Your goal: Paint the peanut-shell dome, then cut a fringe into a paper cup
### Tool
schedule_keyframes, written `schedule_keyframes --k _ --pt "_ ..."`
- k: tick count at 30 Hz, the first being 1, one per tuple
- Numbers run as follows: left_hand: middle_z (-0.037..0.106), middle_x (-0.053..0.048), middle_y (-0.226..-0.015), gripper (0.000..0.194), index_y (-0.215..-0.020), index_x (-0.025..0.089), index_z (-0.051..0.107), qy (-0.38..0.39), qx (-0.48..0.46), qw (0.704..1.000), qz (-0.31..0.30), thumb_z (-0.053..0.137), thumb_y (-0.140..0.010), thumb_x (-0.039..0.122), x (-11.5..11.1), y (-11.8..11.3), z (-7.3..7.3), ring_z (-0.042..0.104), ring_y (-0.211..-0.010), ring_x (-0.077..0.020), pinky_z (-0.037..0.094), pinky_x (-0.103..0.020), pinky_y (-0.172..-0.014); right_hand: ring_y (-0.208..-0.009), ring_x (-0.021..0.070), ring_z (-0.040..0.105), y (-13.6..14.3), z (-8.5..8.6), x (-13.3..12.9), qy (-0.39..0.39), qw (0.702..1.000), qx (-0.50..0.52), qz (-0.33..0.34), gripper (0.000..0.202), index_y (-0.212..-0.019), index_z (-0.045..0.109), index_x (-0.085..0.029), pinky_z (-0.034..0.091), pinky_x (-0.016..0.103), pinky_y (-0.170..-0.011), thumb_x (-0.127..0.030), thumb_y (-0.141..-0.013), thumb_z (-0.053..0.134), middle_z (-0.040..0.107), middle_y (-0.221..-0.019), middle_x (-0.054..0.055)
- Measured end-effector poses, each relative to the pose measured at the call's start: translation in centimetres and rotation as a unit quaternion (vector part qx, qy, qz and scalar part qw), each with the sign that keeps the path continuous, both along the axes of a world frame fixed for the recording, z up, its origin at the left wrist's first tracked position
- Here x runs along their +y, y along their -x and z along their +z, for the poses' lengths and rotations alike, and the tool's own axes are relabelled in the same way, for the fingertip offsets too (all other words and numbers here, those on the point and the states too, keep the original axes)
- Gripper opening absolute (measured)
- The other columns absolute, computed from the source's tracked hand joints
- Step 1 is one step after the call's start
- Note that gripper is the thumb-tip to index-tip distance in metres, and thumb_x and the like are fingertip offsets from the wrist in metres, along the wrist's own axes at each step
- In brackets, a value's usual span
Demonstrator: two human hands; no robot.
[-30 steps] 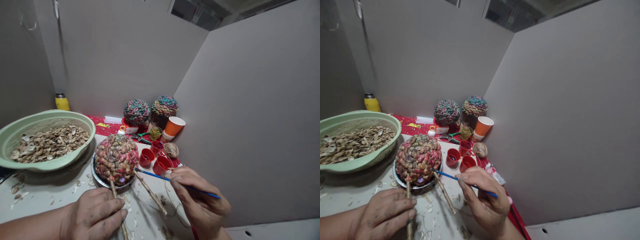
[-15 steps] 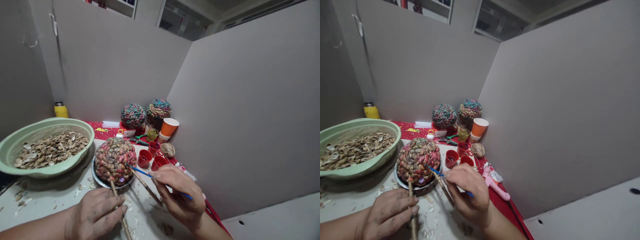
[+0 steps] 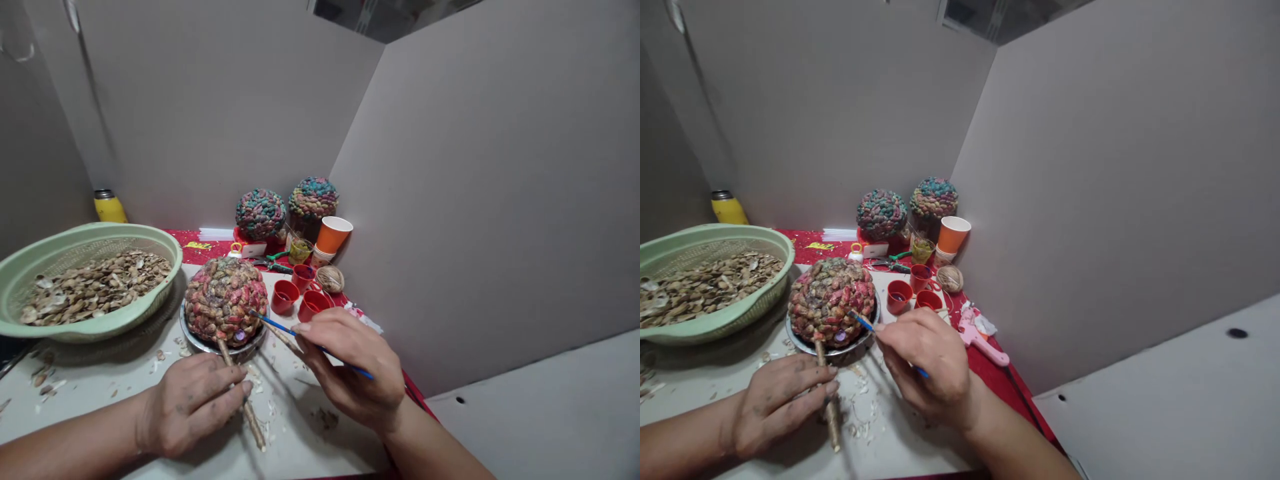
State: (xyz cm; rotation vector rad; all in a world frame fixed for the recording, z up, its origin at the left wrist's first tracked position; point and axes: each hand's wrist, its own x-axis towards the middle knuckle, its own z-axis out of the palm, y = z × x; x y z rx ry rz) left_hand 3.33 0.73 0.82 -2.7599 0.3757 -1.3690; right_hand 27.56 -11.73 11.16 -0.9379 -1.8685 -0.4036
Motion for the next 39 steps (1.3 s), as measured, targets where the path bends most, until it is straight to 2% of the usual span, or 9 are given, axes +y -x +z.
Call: schedule_keyframes --k 14,20,23,27,31,33,36,37,39 --pt "0.082 -0.018 -0.097 0.028 -0.114 0.009 0.069 -0.01 -0.003 1.0 0.026 0.046 -0.099 0.008 -0.8 -0.6 3.3 0.077 -0.074 -0.023 0.062 -0.034 -0.065 -0.073 0.019 0.073 1.3 2.0 0.5 -0.024 0.992 0.112 -0.048 0.03 -0.108 0.076 -0.024 0.061 0.034 -0.068 -0.003 -0.087 0.072 0.08 -0.088 0.005" --pt "0.079 -0.013 -0.092 0.022 -0.117 0.016 0.064 0.228 0.012 0.973 -0.045 0.056 -0.097 0.01 -2.9 2.2 4.0 0.077 -0.087 -0.0204 0.062 -0.029 -0.08 -0.073 0.0189 0.076 -0.2 0.9 0.4 -0.121 0.943 0.28 -0.135 0.008 -0.093 0.08 -0.027 0.064 0.034 -0.072 -0.022 -0.087 0.083 0.08 -0.083 0.001" --pt "0.071 -0.005 -0.076 0.012 -0.094 0.021 0.065 0.506 0.112 0.853 -0.059 0.059 -0.101 0.028 -3.9 2.3 3.5 0.068 -0.07 -0.0161 0.056 -0.025 -0.065 -0.072 0.0191 0.077 -0.9 -1.0 1.0 -0.123 0.928 0.33 -0.121 0.006 -0.089 0.081 -0.026 0.064 0.035 -0.072 -0.031 -0.088 0.084 0.079 -0.081 0.001" --pt "0.063 -0.001 -0.066 0.057 -0.081 0.017 0.062 0.794 0.253 0.551 -0.04 0.074 -0.08 0.073 -4.4 0.5 2.3 0.06 -0.059 -0.012 0.05 -0.024 -0.061 -0.067 0.0185 0.078 -1.5 -4.4 1.2 -0.085 0.913 0.376 -0.132 0.009 -0.098 0.079 -0.025 0.063 0.033 -0.067 -0.033 -0.096 0.075 0.079 -0.076 0.0" --pt "0.068 -0.002 -0.073 0.062 -0.088 0.015 0.066 0.835 0.291 0.462 -0.067 0.085 -0.068 0.07 -4.4 -0.4 1.6 0.064 -0.06 -0.0119 0.052 -0.024 -0.063 -0.073 0.0207 0.08 -2.0 -7.0 0.6 -0.11 0.904 0.378 -0.17 0.013 -0.106 0.076 -0.024 0.065 0.038 -0.072 -0.03 -0.102 0.065 0.082 -0.086 0.001" --pt "0.073 -0.005 -0.08 0.045 -0.093 0.016 0.069 0.792 0.296 0.531 -0.064 0.08 -0.082 0.058 -4.2 0.2 1.5 0.069 -0.062 -0.0137 0.055 -0.025 -0.061 -0.077 0.0223 0.081 -2.2 -7.7 0.4 -0.129 0.916 0.34 -0.169 0.013 -0.11 0.075 -0.025 0.067 0.039 -0.072 -0.024 -0.1 0.066 0.083 -0.093 0.003" --pt "0.08 -0.008 -0.087 0.015 -0.108 0.02 0.072 0.513 0.158 0.843 -0.028 0.063 -0.099 0.026 -3.6 2.0 1.5 0.076 -0.076 -0.0186 0.061 -0.027 -0.069 -0.084 0.0252 0.082 -2.4 -7.8 0.2 -0.143 0.947 0.251 -0.143 0.025 -0.116 0.074 -0.027 0.068 0.04 -0.071 -0.015 -0.095 0.07 0.084 -0.099 0.005" --pt "0.082 -0.012 -0.096 0.023 -0.119 0.019 0.07 0.382 0.104 0.918 -0.025 0.06 -0.099 0.018 -3.4 2.6 1.6 0.078 -0.085 -0.0215 0.064 -0.032 -0.077 -0.085 0.0258 0.082 -2.5 -7.6 0.1 -0.139 0.954 0.23 -0.131 0.029 -0.118 0.073 -0.028 0.068 0.041 -0.072 -0.012 -0.094 0.07 0.084 -0.101 0.005" --pt "0.082 -0.012 -0.091 0.028 -0.124 0.012 0.069 0.173 0.042 0.983 -0.048 0.054 -0.102 0.018 -3.1 3.4 1.9 0.078 -0.089 -0.0208 0.064 -0.03 -0.088 -0.087 0.0265 0.082 -2.8 -7.2 0.0 -0.133 0.963 0.207 -0.111 0.033 -0.12 0.073 -0.029 0.069 0.043 -0.074 -0.01 -0.094 0.068 0.084 -0.102 0.006"
